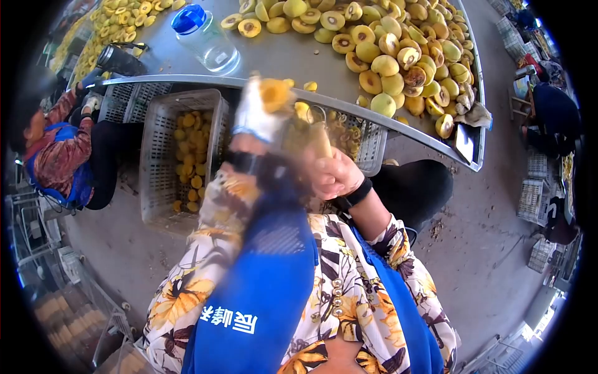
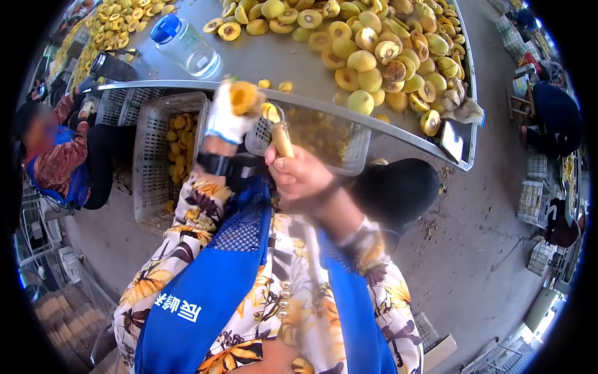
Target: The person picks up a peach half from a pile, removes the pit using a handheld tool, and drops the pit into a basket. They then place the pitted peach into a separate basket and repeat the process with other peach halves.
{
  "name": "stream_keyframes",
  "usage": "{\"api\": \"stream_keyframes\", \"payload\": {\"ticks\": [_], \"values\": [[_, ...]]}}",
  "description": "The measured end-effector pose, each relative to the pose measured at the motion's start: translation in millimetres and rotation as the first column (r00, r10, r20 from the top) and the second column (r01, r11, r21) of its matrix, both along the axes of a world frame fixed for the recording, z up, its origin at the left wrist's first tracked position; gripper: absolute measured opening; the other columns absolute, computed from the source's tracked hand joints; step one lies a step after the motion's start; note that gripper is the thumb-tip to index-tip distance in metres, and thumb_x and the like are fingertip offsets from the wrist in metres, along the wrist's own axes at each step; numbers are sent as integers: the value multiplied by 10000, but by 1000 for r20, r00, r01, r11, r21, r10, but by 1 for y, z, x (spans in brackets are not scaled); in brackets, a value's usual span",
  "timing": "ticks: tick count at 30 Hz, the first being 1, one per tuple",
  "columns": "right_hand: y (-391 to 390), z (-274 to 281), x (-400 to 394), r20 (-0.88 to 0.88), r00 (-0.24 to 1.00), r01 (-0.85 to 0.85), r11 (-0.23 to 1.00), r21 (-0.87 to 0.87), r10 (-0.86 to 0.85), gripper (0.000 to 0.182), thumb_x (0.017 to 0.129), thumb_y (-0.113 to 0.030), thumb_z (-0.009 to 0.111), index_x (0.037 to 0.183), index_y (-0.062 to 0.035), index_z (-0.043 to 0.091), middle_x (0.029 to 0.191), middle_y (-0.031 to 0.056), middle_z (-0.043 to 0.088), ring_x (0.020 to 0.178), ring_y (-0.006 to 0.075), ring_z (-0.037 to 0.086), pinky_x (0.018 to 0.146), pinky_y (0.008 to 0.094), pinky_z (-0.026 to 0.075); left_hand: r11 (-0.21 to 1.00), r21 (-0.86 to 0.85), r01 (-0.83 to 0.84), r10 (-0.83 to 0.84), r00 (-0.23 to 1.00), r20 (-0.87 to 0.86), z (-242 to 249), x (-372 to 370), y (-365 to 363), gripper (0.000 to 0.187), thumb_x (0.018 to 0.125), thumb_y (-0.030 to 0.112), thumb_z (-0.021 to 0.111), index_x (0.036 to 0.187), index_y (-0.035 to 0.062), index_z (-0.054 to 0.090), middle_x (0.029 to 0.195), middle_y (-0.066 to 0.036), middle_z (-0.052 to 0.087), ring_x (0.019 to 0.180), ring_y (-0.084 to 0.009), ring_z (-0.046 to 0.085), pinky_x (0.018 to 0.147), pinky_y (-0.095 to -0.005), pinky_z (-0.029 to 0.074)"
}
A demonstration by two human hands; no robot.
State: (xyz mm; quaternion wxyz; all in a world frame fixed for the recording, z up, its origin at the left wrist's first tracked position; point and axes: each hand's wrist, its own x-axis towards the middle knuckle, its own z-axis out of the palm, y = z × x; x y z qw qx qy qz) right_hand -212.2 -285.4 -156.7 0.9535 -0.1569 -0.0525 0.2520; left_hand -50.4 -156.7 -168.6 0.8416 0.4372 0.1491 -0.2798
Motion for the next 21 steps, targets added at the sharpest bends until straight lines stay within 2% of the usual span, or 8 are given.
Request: {"api": "stream_keyframes", "payload": {"ticks": [2,3,5,7,10,13,18,21], "values": [[-6,-3,3,-152,983,44,943,-329,-99,125,857,-113,517,962,-51,487,547,-12,422,355,62,329,324,202,266,993,69,-98,89,989,122,-2,23,49,439,894,480,441,901,62,574,784,-94,613,664,-235,613,566,-327,498],[-10,-7,3,-214,963,43,876,-480,-165,121,854,-111,514,947,-37,495,539,-4,445,343,68,358,327,203,288,875,442,-198,60,950,307,2,28,68,450,887,479,449,917,57,601,815,-105,630,671,-235,624,583,-327,500],[-15,-22,4,-63,980,34,464,-885,-190,164,834,-144,554,939,-25,513,577,37,518,373,85,434,353,209,344,334,881,-334,-313,843,438,12,39,105,442,868,460,474,959,61,639,889,-122,651,722,-249,638,639,-339,500],[-17,-41,5,84,987,83,-10,-996,-138,235,802,-199,599,919,-6,536,658,117,588,472,165,536,441,263,419,-112,846,-521,-640,689,339,6,61,137,373,842,404,505,1018,103,637,965,-128,640,831,-292,622,744,-376,479],[-16,-58,4,258,966,226,-385,-895,-33,313,763,-257,634,891,17,553,747,216,612,662,309,621,595,366,475,123,825,-551,-742,501,445,42,52,73,325,849,359,488,937,84,637,904,-146,633,837,-329,596,747,-406,468],[-16,-56,0,216,972,174,-336,-926,-94,331,763,-280,626,862,28,555,767,244,586,790,374,593,673,405,456,352,813,-464,-905,51,422,34,69,-15,271,835,336,503,919,107,621,888,-134,632,817,-310,602,726,-408,474],[-18,-40,-18,313,941,241,-393,-887,-130,287,774,-238,617,874,23,554,697,222,590,665,331,615,592,376,472,-44,895,-444,-967,-206,-149,26,58,-151,253,843,188,452,1031,95,593,921,-130,627,886,-313,597,756,-405,492],[-23,-47,-32,328,921,248,-331,-910,-211,244,786,-188,600,886,29,551,634,171,594,579,257,623,535,343,478,269,820,-504,-961,-193,197,-19,72,-182,243,801,149,476,966,74,637,848,-177,642,796,-344,623,721,-401,506]]}}
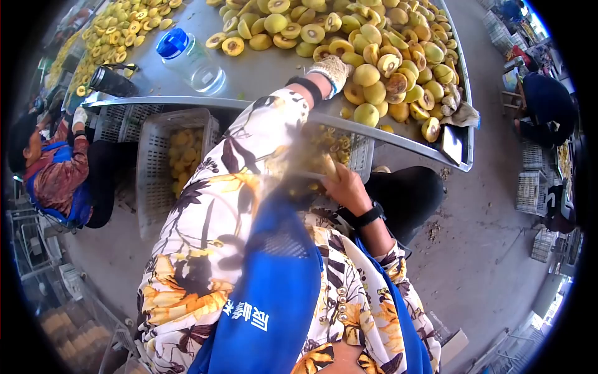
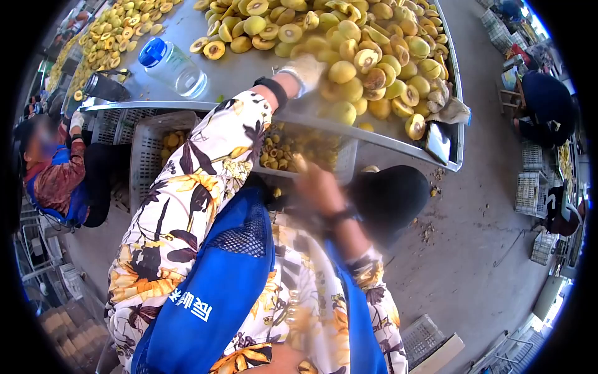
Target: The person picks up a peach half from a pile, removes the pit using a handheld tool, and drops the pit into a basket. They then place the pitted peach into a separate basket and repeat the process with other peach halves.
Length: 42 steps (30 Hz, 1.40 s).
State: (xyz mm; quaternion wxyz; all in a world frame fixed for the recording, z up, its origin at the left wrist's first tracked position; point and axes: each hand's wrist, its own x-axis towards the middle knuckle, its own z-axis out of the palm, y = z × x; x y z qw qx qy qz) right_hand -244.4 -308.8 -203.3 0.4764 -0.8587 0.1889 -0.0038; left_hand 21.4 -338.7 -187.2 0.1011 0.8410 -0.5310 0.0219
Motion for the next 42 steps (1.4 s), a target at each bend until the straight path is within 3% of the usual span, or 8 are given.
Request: {"api": "stream_keyframes", "payload": {"ticks": [7,14,16,19,24,33,39,42], "values": [[-15,31,13,162,910,282,855,435,-382,279,830,-77,508,1095,2,466,726,83,622,418,69,456,370,205,364,999,49,12,9,918,-396,60,-23,55,286,706,214,600,946,65,641,937,-181,625,873,-315,597,778,-369,484],[-15,37,59,101,834,258,544,798,-543,190,912,-211,498,987,-38,479,687,36,527,405,71,387,354,210,310,947,-256,191,-216,974,-72,65,-103,132,431,848,321,529,1205,81,516,1258,-126,485,1212,-253,404,985,-346,350],[-12,44,59,117,847,224,547,806,-519,168,905,-192,500,977,-40,501,661,14,506,411,67,389,363,205,311,809,-547,-216,-295,656,-695,45,-108,135,449,871,334,533,1216,52,483,1269,-105,474,1160,-240,457,964,-335,375],[-8,46,56,128,908,183,653,735,-398,172,890,-187,518,971,-36,514,629,-3,506,430,58,414,377,202,325,605,-192,-773,-459,-141,-877,45,-125,128,496,928,428,416,1217,27,457,1181,-78,511,1070,-178,494,920,-286,404],[-1,32,49,196,957,229,972,-59,-214,270,819,-230,599,907,12,520,676,189,586,617,324,586,543,373,455,422,135,-897,-383,-311,-870,32,-124,114,437,917,450,420,1027,49,555,892,-47,588,810,-169,573,721,-293,489],[19,42,30,5,996,86,993,-80,-86,266,797,-180,569,925,31,467,775,305,565,777,463,548,649,469,449,361,-97,-927,-338,-34,-941,38,-134,113,453,918,440,418,1077,35,544,866,-91,596,742,-175,577,667,-264,486],[21,58,29,34,999,-26,1000,-14,27,311,795,-172,550,982,60,462,797,304,571,797,456,553,671,456,452,650,-577,-494,31,776,-630,14,-131,125,378,921,318,434,1082,-4,546,890,-128,624,815,-198,595,736,-289,483],[15,58,29,-45,990,-134,991,19,135,345,796,-185,555,1011,64,454,770,299,568,776,422,577,690,433,455,673,-132,-727,-63,121,-991,49,-126,125,322,903,314,496,945,12,598,829,-55,593,667,-132,550,576,-257,452]]}}
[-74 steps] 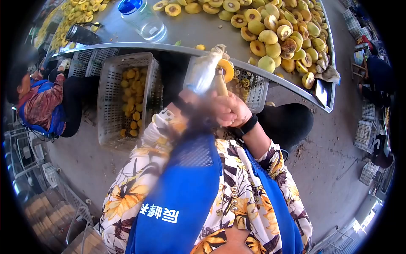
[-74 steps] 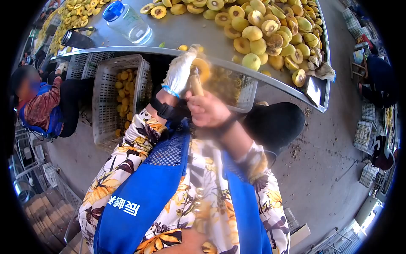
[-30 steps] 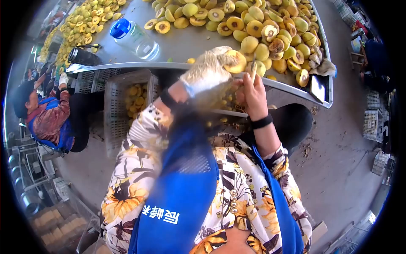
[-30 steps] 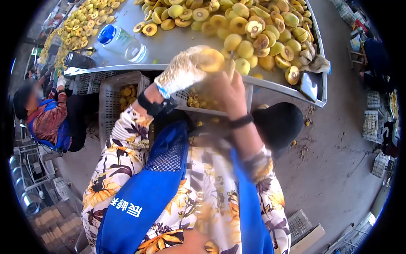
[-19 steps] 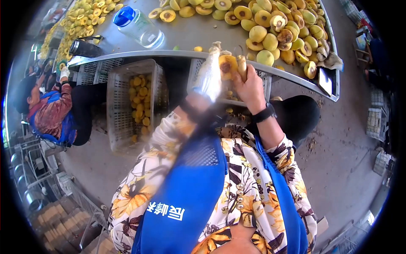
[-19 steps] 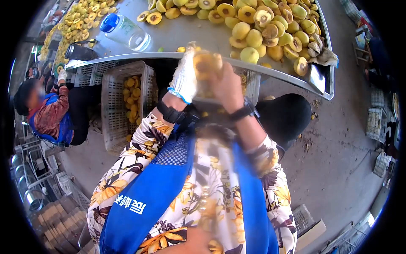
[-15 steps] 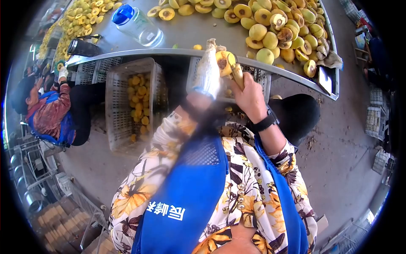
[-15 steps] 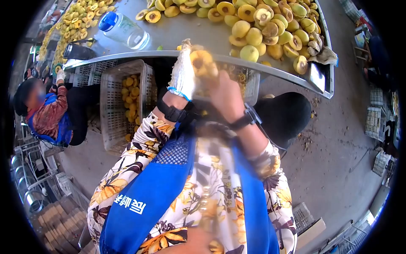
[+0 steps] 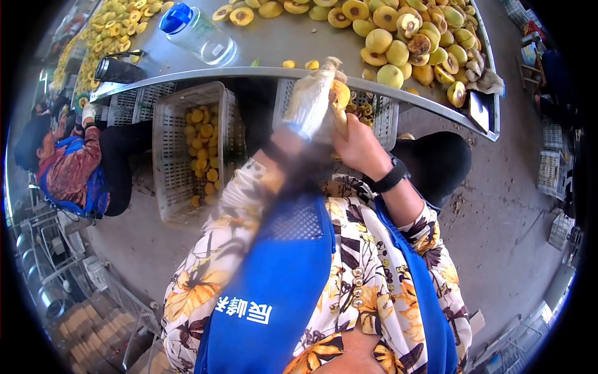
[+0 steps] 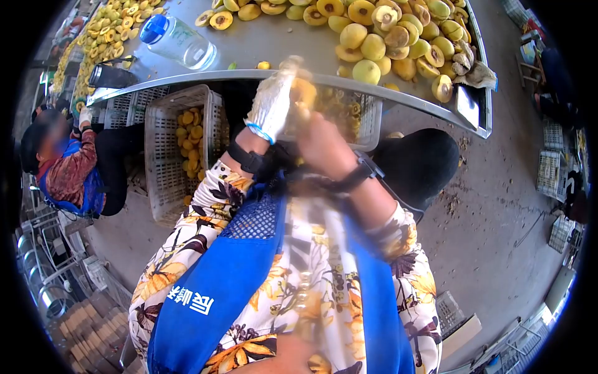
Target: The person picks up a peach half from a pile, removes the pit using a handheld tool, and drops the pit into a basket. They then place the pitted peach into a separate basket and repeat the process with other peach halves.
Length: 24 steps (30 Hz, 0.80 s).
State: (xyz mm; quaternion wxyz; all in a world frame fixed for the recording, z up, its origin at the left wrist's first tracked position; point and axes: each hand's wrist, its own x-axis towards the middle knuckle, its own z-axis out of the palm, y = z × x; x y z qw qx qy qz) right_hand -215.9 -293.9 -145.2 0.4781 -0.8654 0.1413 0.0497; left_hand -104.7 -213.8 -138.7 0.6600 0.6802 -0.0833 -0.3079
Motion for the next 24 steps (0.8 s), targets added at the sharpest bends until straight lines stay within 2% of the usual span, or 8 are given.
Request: {"api": "stream_keyframes", "payload": {"ticks": [3,5,7,11,16,18,22,24], "values": [[-3,-17,-2,174,984,-23,1000,12,21,308,815,-197,560,984,42,464,675,203,580,590,290,594,550,360,468,954,-187,234,-228,972,52,-16,16,7,305,886,310,535,895,14,607,799,-62,595,644,-130,551,550,-249,451],[-4,-16,0,67,998,1,966,260,-20,260,828,-195,560,953,15,472,624,115,548,491,183,530,451,294,424,911,-409,57,-35,998,60,-19,13,5,297,860,304,587,890,9,602,778,-86,599,603,-150,557,536,-242,457],[0,-11,4,-36,998,57,892,448,-45,216,838,-190,554,925,-9,476,591,47,517,421,107,472,380,243,375,891,-376,-255,82,904,-419,-11,9,8,302,852,311,602,886,10,601,775,-96,604,594,-164,564,527,-248,464],[21,-15,5,-127,988,149,782,606,-89,166,844,-170,523,890,-20,469,579,9,493,392,84,438,343,223,342,885,-259,-386,197,816,-543,-23,3,8,292,860,298,590,908,10,582,781,-133,607,583,-186,571,485,-277,468],[22,-11,2,-167,983,160,775,611,-71,121,819,-132,500,852,-18,477,578,18,495,408,99,460,362,238,372,905,-381,-187,128,976,-177,-38,-2,10,319,888,348,526,918,37,589,761,-101,624,628,-161,594,530,-252,482],[20,-22,-1,14,995,88,921,380,-101,120,813,-124,496,848,-13,471,574,25,491,409,105,464,368,243,383,915,-357,-188,153,980,-126,-25,-5,6,317,887,340,514,889,33,594,740,-97,629,603,-169,595,528,-256,481],[16,-20,-3,17,998,53,947,317,-61,128,814,-116,484,872,-5,457,582,46,487,406,119,462,365,245,386,953,-268,-139,44,942,-333,-34,3,7,334,876,307,486,971,4,592,760,-94,643,632,-198,618,565,-275,482],[12,-8,-2,-135,990,95,850,517,-28,118,812,-97,477,894,-14,458,592,48,485,399,110,448,357,241,372,951,-307,-19,69,986,154,-34,-2,8,263,885,260,505,957,13,560,705,-100,599,590,-183,582,491,-264,435]]}}
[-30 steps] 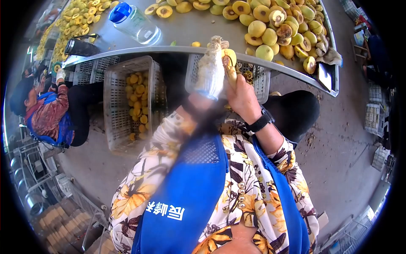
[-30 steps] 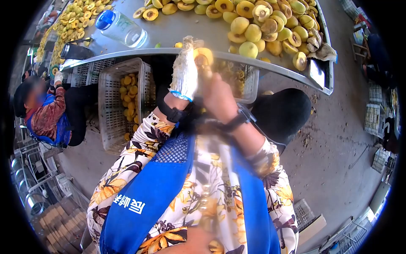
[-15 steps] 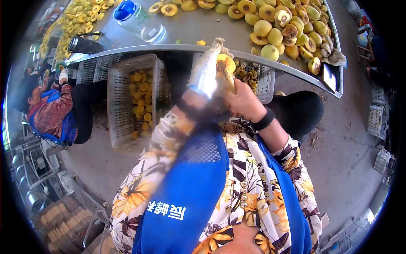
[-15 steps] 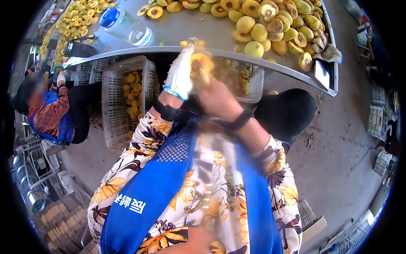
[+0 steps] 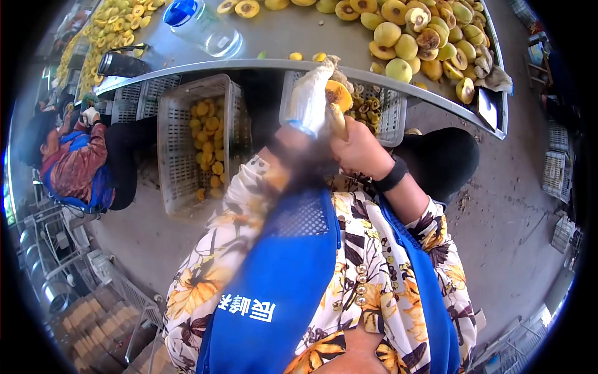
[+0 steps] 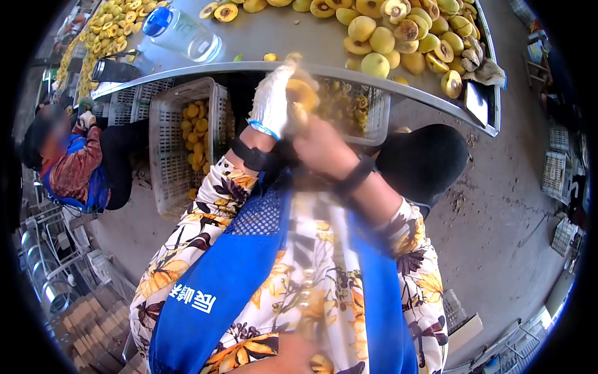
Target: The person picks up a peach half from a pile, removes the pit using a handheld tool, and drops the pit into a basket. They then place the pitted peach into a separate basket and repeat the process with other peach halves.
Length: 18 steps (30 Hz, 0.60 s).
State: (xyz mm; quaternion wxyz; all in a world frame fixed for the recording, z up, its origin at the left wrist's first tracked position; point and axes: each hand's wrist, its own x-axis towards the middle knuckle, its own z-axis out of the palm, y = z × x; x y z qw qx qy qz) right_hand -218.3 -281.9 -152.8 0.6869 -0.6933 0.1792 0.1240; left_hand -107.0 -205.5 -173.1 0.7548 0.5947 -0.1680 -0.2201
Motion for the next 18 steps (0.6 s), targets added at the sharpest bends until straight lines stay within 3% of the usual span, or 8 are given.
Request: {"api": "stream_keyframes", "payload": {"ticks": [2,5,7,8,11,14,16,18], "values": [[-2,2,-2,-84,996,-17,979,205,35,115,803,-85,477,893,-14,479,609,46,498,407,107,446,355,241,363,998,-37,44,-39,990,137,-9,1,4,241,893,253,504,937,21,552,679,-104,582,572,-176,566,462,-258,417],[-9,-4,-7,-112,990,-29,891,454,90,110,791,-84,488,872,-13,511,625,28,508,425,102,440,354,237,342,992,-86,87,-98,987,-130,-20,8,5,281,902,295,477,904,29,570,686,-106,600,574,-178,569,479,-258,429],[-13,-4,-7,-122,984,-27,791,611,128,97,801,-91,495,876,-29,492,608,5,471,413,86,406,342,218,311,999,19,-37,41,970,-239,18,-9,-5,304,906,317,467,886,35,578,696,-108,612,570,-177,565,487,-261,432],[-17,-7,-7,-109,981,-52,765,642,158,121,820,-98,502,923,-39,476,595,-2,449,405,79,382,330,214,294,998,-2,-70,61,876,-478,31,-11,-11,296,896,335,484,890,56,584,713,-104,625,568,-182,569,502,-277,446],[-21,-20,-9,-66,983,-47,576,816,173,145,830,-106,522,946,-39,465,595,-1,445,396,72,364,322,217,279,996,-1,-92,74,806,-587,27,-9,-14,313,890,380,482,886,83,580,704,-98,620,580,-204,572,505,-302,453],[-18,-24,-13,202,967,-244,324,914,157,156,843,-116,529,964,-44,462,598,-1,443,384,68,344,316,219,264,925,-186,-332,34,559,-828,11,34,13,375,903,459,405,897,104,524,752,-81,580,632,-232,567,492,-303,444],[-21,-27,-10,77,991,-125,588,799,105,161,849,-129,530,971,-47,465,607,3,454,389,72,356,322,214,272,937,-227,-264,48,743,-667,-4,68,65,370,919,446,377,902,107,524,746,-69,570,651,-220,572,458,-314,441],[-26,-37,-7,48,995,-97,886,453,85,204,863,-161,529,1021,-47,470,660,28,517,449,89,431,392,174,344,914,251,-319,379,892,-245,-12,104,112,515,903,549,320,1006,86,520,782,-73,567,612,-251,547,392,-325,416]]}}
